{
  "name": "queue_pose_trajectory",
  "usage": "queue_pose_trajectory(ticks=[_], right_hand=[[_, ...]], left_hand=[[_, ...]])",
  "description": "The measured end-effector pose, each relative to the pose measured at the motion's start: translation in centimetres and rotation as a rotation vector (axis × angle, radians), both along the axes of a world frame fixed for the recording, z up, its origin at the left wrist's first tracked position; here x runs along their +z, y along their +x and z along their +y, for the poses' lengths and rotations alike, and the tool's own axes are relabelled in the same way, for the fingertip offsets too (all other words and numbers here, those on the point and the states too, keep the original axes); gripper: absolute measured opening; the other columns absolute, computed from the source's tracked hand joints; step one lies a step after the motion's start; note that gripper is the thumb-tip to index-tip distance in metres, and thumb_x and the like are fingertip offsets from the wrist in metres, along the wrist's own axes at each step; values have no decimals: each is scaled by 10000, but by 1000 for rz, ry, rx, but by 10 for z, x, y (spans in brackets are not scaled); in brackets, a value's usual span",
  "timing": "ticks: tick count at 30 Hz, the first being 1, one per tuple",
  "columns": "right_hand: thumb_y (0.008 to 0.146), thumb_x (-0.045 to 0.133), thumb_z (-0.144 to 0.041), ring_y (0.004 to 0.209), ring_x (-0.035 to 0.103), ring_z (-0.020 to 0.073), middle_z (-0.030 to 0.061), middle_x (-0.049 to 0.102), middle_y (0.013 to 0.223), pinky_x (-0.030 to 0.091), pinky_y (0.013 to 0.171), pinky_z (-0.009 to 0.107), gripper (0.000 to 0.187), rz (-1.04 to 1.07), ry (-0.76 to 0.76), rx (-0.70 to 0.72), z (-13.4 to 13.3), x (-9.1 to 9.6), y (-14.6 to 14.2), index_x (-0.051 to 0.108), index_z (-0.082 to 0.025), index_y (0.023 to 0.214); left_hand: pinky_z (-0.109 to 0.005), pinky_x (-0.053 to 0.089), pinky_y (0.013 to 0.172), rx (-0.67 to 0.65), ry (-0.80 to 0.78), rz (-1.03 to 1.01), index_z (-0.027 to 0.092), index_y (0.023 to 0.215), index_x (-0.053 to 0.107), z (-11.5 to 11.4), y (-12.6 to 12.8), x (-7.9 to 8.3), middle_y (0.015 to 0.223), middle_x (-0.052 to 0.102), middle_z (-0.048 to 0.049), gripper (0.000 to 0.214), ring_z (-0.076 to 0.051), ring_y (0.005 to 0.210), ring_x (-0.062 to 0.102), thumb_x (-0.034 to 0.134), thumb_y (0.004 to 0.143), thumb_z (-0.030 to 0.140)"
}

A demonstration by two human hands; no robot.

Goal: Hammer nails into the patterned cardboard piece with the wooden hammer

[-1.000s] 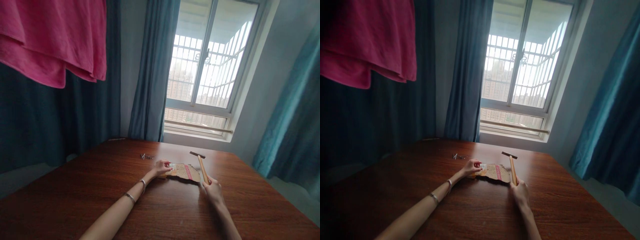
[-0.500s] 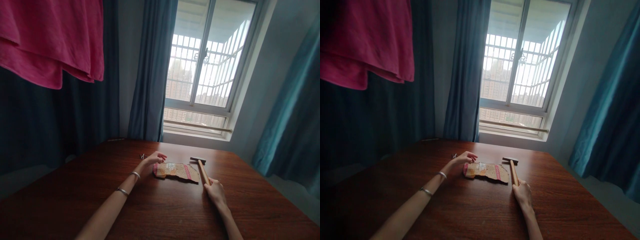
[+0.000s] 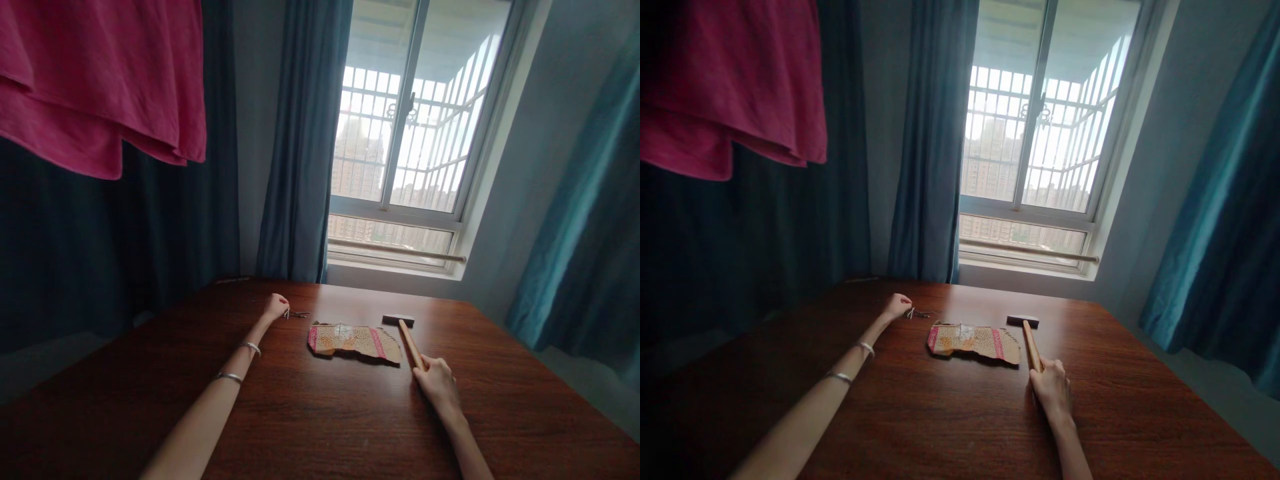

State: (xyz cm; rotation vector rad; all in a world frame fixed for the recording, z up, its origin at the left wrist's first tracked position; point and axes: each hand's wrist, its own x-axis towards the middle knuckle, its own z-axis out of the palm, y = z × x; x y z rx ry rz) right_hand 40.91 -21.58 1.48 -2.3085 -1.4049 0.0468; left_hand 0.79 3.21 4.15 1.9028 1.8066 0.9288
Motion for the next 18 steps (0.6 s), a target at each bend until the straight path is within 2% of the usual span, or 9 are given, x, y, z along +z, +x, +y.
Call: queue_pose_trajectory(ticks=[4, 8, 11, 14, 18], right_hand=[[739, 467, -292, 882, 594, 231, 112, 631, 945, 410, 697, 271, 336, -10, 11, 32, 3, -7, 1, 664, -215, 1000], [748, 466, -264, 904, 581, 242, 145, 617, 960, 409, 740, 273, 341, -29, -13, 38, 9, -17, 5, 648, -153, 1014], [748, 468, -249, 912, 578, 242, 143, 617, 948, 406, 762, 267, 330, -29, -20, 42, 13, -23, 8, 647, -139, 1002], [752, 465, -251, 911, 576, 242, 136, 615, 939, 404, 770, 266, 321, -22, -21, 49, 15, -26, 11, 646, -142, 993], [751, 465, -250, 911, 574, 243, 142, 603, 958, 401, 771, 269, 334, -17, -35, 35, 15, -27, 12, 631, -139, 1019]], left_hand=[[-224, 403, 620, 54, 7, 56, 129, 613, 693, -3, -14, -10, 673, 682, -68, 111, -194, 705, 612, 616, 628, 207], [-229, 377, 600, 107, -1, 148, 122, 578, 677, -2, -16, -23, 629, 663, -89, 252, -205, 691, 611, 599, 686, 336], [-229, 383, 617, 112, -21, 165, 119, 594, 675, 2, -13, -29, 678, 672, -113, 261, -207, 715, 617, 590, 697, 343], [-230, 395, 628, 110, -58, 165, 118, 628, 680, 2, -12, -30, 746, 681, -127, 216, -210, 740, 622, 609, 678, 316], [-221, 406, 626, 116, -90, 173, 114, 681, 686, -4, -11, -24, 774, 686, -126, 189, -212, 771, 628, 614, 675, 288]])
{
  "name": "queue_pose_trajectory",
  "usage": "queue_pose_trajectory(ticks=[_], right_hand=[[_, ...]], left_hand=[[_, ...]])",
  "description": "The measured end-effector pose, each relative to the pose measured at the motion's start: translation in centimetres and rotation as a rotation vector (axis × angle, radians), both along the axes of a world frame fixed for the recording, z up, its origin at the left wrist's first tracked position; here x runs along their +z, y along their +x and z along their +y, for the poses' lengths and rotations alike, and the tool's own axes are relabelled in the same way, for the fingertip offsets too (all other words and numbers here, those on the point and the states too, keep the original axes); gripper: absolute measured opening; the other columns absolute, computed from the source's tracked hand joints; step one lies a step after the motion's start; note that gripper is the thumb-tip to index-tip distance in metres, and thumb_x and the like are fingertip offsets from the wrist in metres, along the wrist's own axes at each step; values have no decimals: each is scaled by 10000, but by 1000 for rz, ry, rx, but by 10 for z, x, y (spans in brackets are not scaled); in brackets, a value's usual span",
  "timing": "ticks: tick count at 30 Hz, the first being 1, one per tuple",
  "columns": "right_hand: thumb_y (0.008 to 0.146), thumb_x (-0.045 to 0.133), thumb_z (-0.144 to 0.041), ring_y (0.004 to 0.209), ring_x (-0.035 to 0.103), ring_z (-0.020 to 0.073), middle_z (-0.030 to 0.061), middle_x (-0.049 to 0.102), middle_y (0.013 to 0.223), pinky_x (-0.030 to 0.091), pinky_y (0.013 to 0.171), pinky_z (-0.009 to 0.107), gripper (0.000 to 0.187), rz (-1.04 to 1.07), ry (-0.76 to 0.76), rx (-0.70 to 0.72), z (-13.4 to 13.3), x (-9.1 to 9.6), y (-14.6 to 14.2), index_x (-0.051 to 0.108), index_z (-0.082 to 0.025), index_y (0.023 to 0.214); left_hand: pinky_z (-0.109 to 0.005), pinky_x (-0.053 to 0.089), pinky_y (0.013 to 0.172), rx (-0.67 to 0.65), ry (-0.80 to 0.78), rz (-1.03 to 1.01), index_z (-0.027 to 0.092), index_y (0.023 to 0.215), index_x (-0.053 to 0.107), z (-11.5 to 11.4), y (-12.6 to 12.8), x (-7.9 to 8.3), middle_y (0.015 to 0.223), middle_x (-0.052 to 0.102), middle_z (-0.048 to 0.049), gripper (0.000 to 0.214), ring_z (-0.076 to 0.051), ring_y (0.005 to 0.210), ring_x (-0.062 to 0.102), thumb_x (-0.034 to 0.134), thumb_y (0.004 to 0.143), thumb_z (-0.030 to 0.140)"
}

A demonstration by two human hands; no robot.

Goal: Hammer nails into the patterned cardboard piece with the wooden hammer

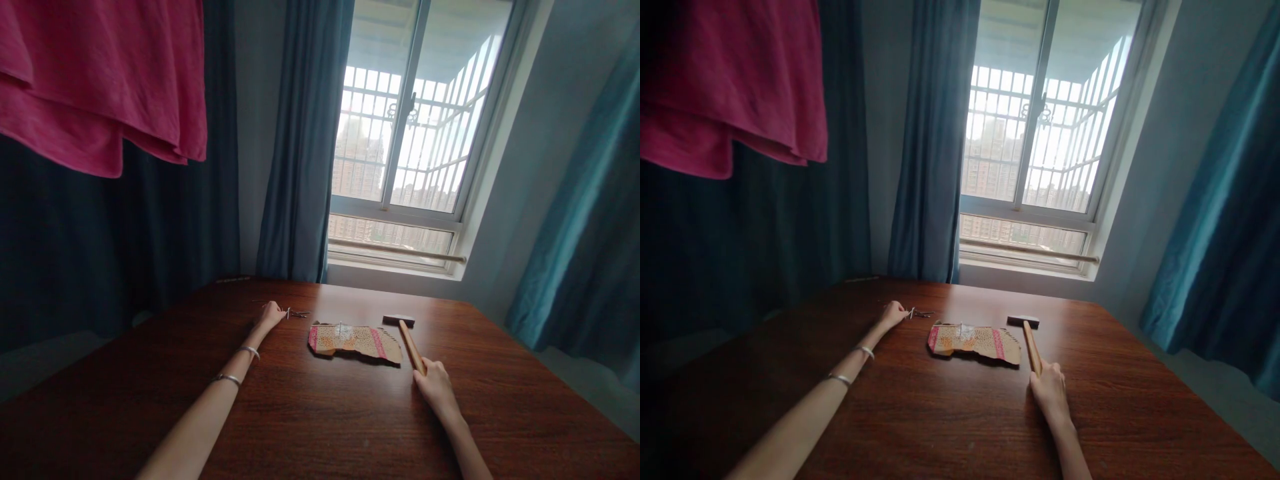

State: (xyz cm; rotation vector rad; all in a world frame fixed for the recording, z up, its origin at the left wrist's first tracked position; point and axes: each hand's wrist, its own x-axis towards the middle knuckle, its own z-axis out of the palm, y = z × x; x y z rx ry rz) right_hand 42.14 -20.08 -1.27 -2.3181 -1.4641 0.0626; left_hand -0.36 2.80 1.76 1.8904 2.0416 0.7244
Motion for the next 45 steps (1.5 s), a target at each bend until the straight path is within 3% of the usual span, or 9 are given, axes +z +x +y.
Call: queue_pose_trajectory(ticks=[9, 18, 26, 31, 35, 38, 45], right_hand=[[768, 431, -258, 905, 568, 253, 148, 579, 963, 400, 796, 304, 379, -46, -44, -2, -3, -1, -2, 587, -146, 1095], [761, 433, -260, 910, 568, 257, 157, 575, 979, 405, 794, 320, 410, -53, -27, 0, -2, -2, -1, 571, -135, 1126], [771, 437, -286, 895, 568, 276, 175, 573, 978, 414, 776, 349, 426, -64, 11, -3, -5, -2, -4, 562, -115, 1141], [784, 439, -320, 920, 550, 308, 194, 558, 1010, 410, 802, 403, 466, -117, 256, -59, -12, 11, -17, 535, -109, 1189], [812, 403, -314, 871, 579, 245, 148, 599, 972, 445, 798, 350, 371, 98, 517, 173, -4, 30, -49, 617, -136, 1057], [820, 411, -363, 794, 610, 210, 117, 644, 958, 493, 670, 296, 360, 382, 571, 386, 12, 45, -82, 649, -161, 998], [745, 528, -485, 685, 625, 214, 110, 696, 796, 497, 540, 286, 434, 774, 586, 471, 63, 63, -128, 692, -119, 910]], left_hand=[[-226, 436, 637, 10, -58, 191, 47, 901, 654, -9, 4, 19, 952, 653, -206, 289, -261, 891, 623, 628, 666, 213], [-211, 440, 684, -46, -67, 231, 83, 853, 649, -20, 6, 36, 957, 658, -171, 275, -249, 930, 611, 688, 624, 231], [-209, 424, 626, -39, -107, 221, 75, 837, 641, -9, -2, 25, 927, 663, -178, 294, -244, 884, 622, 693, 582, 210], [-218, 393, 543, -114, -54, 51, 76, 638, 639, 1, -1, 22, 677, 656, -114, 228, -213, 693, 613, 656, 595, 300], [-207, 363, 480, -411, -24, -386, 92, 655, 641, -3, 27, 27, 524, 573, -27, 235, -124, 502, 515, 584, 649, 320], [-207, 374, 486, -565, 26, -640, 86, 747, 641, -20, 63, 32, 572, 575, -23, 291, -102, 500, 486, 614, 633, 352], [-203, 379, 516, -801, 34, -701, 101, 750, 651, -82, 132, 37, 614, 588, -25, 278, -109, 563, 502, 598, 687, 366]])
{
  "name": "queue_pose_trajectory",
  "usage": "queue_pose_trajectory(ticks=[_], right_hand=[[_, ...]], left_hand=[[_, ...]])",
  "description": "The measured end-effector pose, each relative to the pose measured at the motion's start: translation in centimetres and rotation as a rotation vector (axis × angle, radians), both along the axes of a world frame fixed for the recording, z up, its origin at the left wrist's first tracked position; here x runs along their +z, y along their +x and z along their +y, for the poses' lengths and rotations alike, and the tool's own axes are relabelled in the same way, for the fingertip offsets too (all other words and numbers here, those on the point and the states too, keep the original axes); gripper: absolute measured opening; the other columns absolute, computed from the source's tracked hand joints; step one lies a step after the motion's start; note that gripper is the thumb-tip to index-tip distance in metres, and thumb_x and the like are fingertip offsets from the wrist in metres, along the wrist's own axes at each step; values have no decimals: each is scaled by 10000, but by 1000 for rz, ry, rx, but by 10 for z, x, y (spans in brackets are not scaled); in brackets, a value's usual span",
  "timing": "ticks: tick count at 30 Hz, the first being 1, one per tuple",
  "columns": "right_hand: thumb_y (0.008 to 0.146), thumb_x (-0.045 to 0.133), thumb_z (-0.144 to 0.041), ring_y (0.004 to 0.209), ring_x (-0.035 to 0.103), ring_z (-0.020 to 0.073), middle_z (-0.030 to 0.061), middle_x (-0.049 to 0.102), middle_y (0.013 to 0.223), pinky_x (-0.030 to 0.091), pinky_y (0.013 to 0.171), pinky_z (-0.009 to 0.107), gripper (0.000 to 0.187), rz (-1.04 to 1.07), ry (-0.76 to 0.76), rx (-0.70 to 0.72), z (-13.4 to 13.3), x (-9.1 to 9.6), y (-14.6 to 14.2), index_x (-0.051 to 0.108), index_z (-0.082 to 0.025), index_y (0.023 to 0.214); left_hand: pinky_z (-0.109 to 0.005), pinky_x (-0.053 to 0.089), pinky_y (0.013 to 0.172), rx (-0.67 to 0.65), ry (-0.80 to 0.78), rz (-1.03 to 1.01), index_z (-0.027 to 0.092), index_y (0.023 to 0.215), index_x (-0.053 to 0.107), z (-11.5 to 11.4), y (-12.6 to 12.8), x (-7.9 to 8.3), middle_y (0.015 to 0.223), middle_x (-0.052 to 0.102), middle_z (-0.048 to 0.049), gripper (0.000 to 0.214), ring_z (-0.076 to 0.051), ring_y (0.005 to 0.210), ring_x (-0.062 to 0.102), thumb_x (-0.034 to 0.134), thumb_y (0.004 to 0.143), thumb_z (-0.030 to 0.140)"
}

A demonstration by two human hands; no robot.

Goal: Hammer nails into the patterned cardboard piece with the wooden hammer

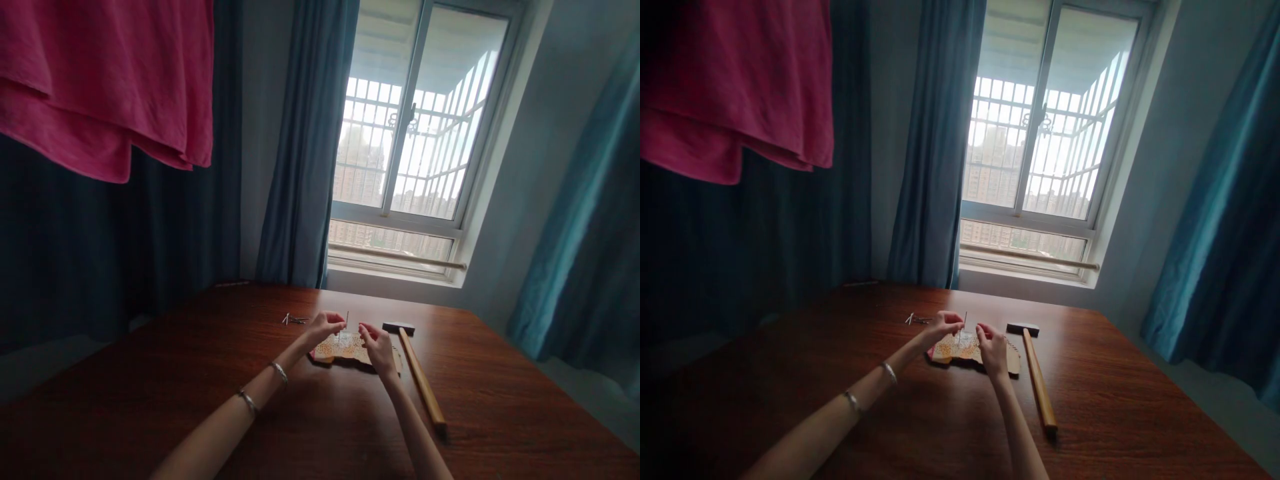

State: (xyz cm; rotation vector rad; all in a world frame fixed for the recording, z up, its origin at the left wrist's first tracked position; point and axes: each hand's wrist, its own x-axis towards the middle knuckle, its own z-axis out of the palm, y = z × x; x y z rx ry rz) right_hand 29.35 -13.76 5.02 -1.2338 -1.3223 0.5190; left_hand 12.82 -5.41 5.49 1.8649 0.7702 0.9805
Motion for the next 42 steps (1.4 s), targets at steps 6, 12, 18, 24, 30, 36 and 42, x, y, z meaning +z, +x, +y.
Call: queue_pose_trajectory(ticks=[6, 12, 18, 24, 30, 36, 42], right_hand=[[673, 605, -489, 637, 619, 196, 83, 694, 686, 484, 509, 266, 405, 141, -17, 108, 22, -9, -6, 712, -120, 798], [675, 614, -469, 690, 638, 208, 89, 707, 759, 509, 530, 279, 396, 181, -22, 128, 16, -15, -7, 705, -128, 854], [677, 624, -478, 724, 644, 230, 97, 714, 793, 521, 568, 306, 388, 140, 17, 99, 18, -24, -4, 713, -140, 846], [712, 554, -513, 734, 645, 227, 101, 712, 819, 509, 547, 294, 451, 58, 14, 28, 33, -33, 2, 701, -133, 905], [707, 575, -425, 720, 634, 196, 34, 716, 755, 486, 689, 303, 260, -107, 23, 82, 50, -34, -7, 717, -212, 749], [729, 543, -363, 681, 621, 177, 9, 712, 746, 470, 672, 281, 203, -193, 33, 70, 59, -48, -11, 706, -243, 745], [753, 503, -353, 682, 618, 174, 6, 710, 755, 471, 674, 274, 227, -237, 28, 54, 59, -57, -9, 699, -241, 774]], left_hand=[[-213, 381, 545, -71, 42, 12, 97, 734, 674, -16, 15, 1, 617, 616, -33, 280, -115, 575, 512, 614, 690, 367], [-222, 394, 555, -61, 94, 82, 107, 762, 691, -10, 14, -6, 670, 654, -52, 302, -143, 618, 550, 595, 711, 389], [-223, 415, 584, -65, 162, 160, 109, 792, 693, 0, 12, -12, 728, 675, -64, 316, -157, 668, 571, 582, 719, 396], [-251, 439, 653, 222, 157, 67, 117, 835, 677, 21, -3, -13, 805, 670, -74, 266, -176, 742, 583, 547, 708, 312], [-257, 452, 662, 203, -39, -55, 106, 875, 642, 39, -3, -49, 768, 647, -55, 317, -154, 712, 584, 467, 611, 137], [-240, 446, 614, 165, -108, -67, 106, 913, 626, 44, 5, -69, 760, 643, -52, 376, -142, 676, 574, 456, 578, 105], [-238, 446, 646, 169, -88, -30, 120, 885, 627, 44, 6, -73, 761, 636, -38, 357, -146, 717, 578, 450, 576, 92]])
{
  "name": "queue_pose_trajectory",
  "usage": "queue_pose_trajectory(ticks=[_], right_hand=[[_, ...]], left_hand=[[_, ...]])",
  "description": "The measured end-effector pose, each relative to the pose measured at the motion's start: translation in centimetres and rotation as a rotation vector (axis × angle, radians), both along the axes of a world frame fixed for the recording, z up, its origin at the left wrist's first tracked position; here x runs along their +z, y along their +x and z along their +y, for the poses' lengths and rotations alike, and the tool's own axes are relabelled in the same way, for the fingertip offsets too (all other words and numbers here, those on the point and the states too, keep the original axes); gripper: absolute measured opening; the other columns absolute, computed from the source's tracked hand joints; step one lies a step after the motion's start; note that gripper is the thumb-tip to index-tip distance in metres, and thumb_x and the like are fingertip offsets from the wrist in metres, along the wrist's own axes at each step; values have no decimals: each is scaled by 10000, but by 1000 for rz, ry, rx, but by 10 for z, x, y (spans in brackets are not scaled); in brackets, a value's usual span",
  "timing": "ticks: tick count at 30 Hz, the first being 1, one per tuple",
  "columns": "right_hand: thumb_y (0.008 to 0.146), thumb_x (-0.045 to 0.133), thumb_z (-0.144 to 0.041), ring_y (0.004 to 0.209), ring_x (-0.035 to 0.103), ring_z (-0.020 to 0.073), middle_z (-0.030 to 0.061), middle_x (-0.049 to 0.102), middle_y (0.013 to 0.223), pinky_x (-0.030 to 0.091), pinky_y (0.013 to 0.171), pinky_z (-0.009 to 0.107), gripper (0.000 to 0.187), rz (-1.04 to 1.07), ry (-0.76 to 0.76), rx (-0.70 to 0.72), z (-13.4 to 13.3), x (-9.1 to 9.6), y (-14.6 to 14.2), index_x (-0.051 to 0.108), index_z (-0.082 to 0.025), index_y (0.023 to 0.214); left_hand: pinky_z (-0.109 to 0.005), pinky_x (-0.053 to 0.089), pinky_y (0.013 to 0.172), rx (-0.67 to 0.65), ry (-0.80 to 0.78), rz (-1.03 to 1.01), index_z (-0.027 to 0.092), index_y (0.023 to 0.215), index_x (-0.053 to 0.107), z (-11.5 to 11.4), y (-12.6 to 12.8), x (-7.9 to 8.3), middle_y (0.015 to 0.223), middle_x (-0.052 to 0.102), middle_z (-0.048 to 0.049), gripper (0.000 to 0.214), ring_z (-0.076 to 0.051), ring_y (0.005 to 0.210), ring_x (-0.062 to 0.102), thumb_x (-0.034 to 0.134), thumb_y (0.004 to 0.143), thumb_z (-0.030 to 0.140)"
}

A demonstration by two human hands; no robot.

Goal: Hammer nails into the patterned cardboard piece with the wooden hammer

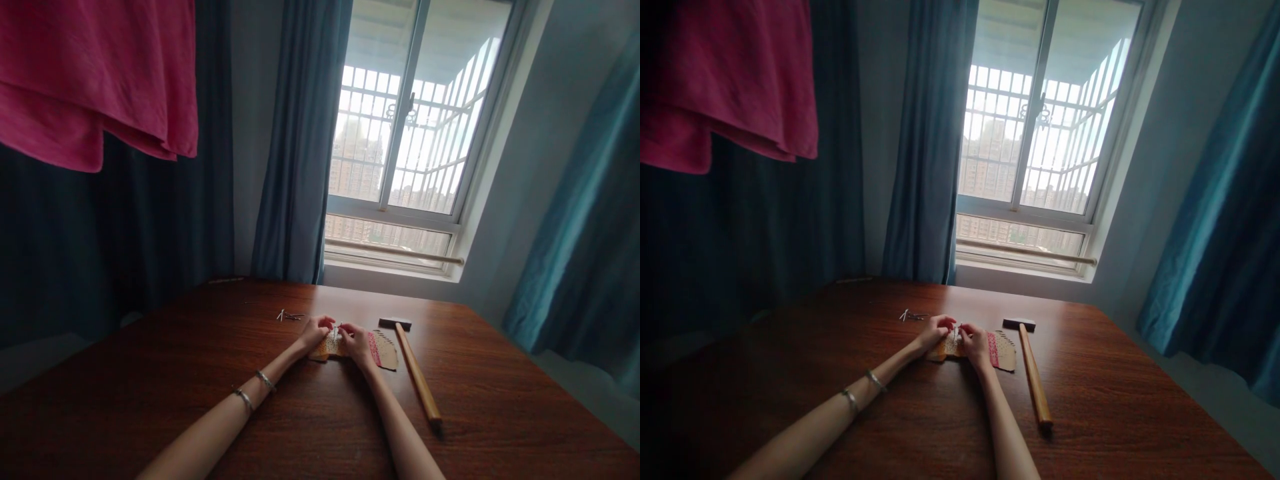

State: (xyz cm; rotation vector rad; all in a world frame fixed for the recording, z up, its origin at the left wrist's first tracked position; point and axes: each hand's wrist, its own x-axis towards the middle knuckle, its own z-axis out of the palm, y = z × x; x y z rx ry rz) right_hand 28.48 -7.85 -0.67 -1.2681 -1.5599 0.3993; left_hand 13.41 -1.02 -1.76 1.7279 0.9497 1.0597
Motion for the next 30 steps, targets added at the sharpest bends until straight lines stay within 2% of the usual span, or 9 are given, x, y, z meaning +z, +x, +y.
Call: queue_pose_trajectory(ticks=[9, 16, 19, 24, 30], right_hand=[[749, 499, -322, 639, 614, 157, -8, 708, 732, 467, 622, 244, 218, -42, 4, 4, 1, -3, 0, 703, -249, 771], [755, 485, -319, 620, 602, 157, -8, 689, 675, 458, 604, 244, 235, -84, 29, 21, -5, 1, -2, 703, -239, 784], [751, 492, -307, 606, 593, 152, -6, 686, 678, 457, 606, 244, 226, -97, 38, 18, -4, 0, -2, 703, -230, 774], [755, 513, -303, 615, 583, 146, 10, 666, 691, 451, 620, 243, 203, -113, 47, -2, -4, -1, -2, 696, -212, 752], [752, 533, -258, 621, 581, 126, 31, 639, 792, 453, 615, 226, 167, -104, 56, 8, -5, 1, -2, 688, -196, 755]], left_hand=[[-237, 422, 625, -22, 36, 62, 106, 783, 649, 2, 4, 0, 716, 637, -38, 316, -156, 691, 562, 465, 526, 107], [-222, 386, 556, -148, -137, 143, 112, 791, 655, -1, -3, 22, 619, 597, -5, 331, -133, 591, 510, 466, 526, 169], [-220, 381, 542, -204, -158, 165, 106, 862, 641, -1, -7, 30, 637, 593, -10, 366, -132, 581, 513, 504, 533, 188], [-221, 391, 541, -225, -81, 187, 130, 1004, 584, -5, -7, 34, 657, 591, 2, 437, -143, 603, 534, 586, 606, 309], [-234, 421, 600, -153, 80, 145, 129, 908, 612, -12, -4, 22, 696, 620, -19, 394, -156, 665, 569, 660, 609, 381]])
